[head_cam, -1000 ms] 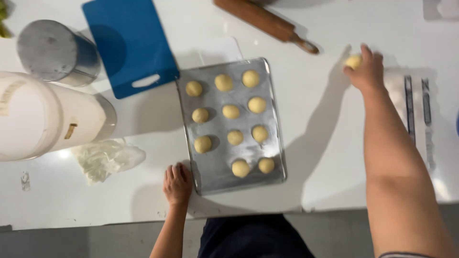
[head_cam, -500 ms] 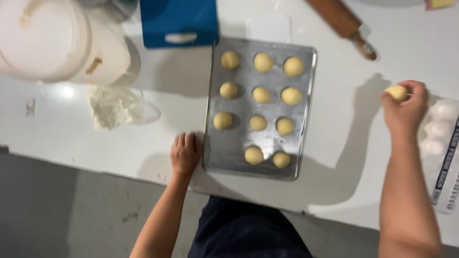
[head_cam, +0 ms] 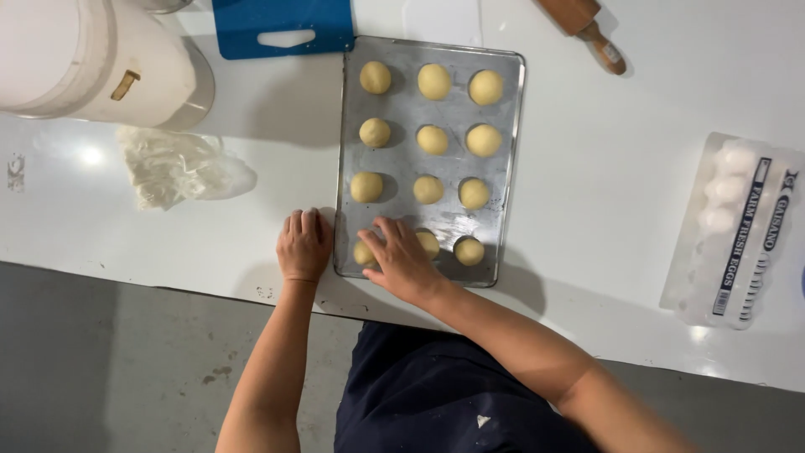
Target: Grease a baking tray, place pre-portioned dough balls on it, and flatten them by hand.
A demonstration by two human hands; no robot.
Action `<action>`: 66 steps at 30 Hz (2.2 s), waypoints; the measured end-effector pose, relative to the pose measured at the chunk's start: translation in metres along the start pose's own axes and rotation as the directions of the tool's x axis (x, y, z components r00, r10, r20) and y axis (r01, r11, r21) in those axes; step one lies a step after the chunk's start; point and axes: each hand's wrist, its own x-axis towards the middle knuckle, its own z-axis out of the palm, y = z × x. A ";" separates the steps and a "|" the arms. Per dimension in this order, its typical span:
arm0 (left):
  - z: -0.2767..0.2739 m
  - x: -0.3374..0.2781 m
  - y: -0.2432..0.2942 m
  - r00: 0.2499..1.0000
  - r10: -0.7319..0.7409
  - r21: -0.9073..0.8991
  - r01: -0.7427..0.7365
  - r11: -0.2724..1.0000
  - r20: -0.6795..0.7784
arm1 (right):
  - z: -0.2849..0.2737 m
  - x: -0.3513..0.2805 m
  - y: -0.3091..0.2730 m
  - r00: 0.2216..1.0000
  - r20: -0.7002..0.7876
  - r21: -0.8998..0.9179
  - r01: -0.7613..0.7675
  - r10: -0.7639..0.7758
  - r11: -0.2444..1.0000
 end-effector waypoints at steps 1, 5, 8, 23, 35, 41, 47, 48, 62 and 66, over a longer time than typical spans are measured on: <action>0.002 0.003 -0.001 1.000 0.000 0.000 0.000 1.000 -0.008 | -0.006 -0.002 0.004 1.000 -0.003 -0.005 0.006 -0.006 1.000; 0.003 -0.001 -0.002 1.000 -0.018 0.009 0.018 1.000 -0.021 | -0.031 -0.028 0.035 0.991 0.023 0.205 -0.133 0.131 0.970; 0.001 -0.002 -0.001 0.999 -0.032 0.012 0.032 0.999 -0.019 | -0.054 -0.063 0.082 0.936 0.004 0.242 -0.343 0.352 0.908; 0.003 -0.007 -0.004 0.997 -0.048 0.009 0.048 0.999 0.054 | -0.055 -0.152 0.099 0.717 -0.094 0.365 -0.620 0.690 0.694; -0.053 0.006 0.041 0.962 0.178 -0.490 -0.054 0.870 0.209 | -0.052 -0.146 0.104 0.624 -0.223 0.315 -0.681 0.749 0.661; -0.041 0.001 0.052 0.712 0.542 -0.377 -0.399 0.836 0.447 | -0.035 -0.155 0.113 0.488 -0.272 0.352 -0.752 0.830 0.557; 0.001 -0.008 0.033 0.651 0.512 -0.450 -0.280 0.848 0.560 | -0.008 -0.163 0.101 0.385 -0.292 0.442 -0.757 0.875 0.481; -0.001 -0.004 0.034 0.646 0.510 -0.444 -0.281 0.851 0.569 | -0.002 -0.166 0.098 0.354 -0.281 0.485 -0.750 0.892 0.450; -0.043 0.078 0.040 0.745 0.535 -0.613 -0.218 0.759 0.398 | 0.000 -0.156 0.057 0.109 -0.416 0.539 -0.770 0.903 0.342; -0.054 0.095 0.044 0.785 0.587 -0.675 -0.326 0.662 0.197 | -0.012 -0.122 0.057 0.222 -0.612 0.340 -0.793 0.759 0.505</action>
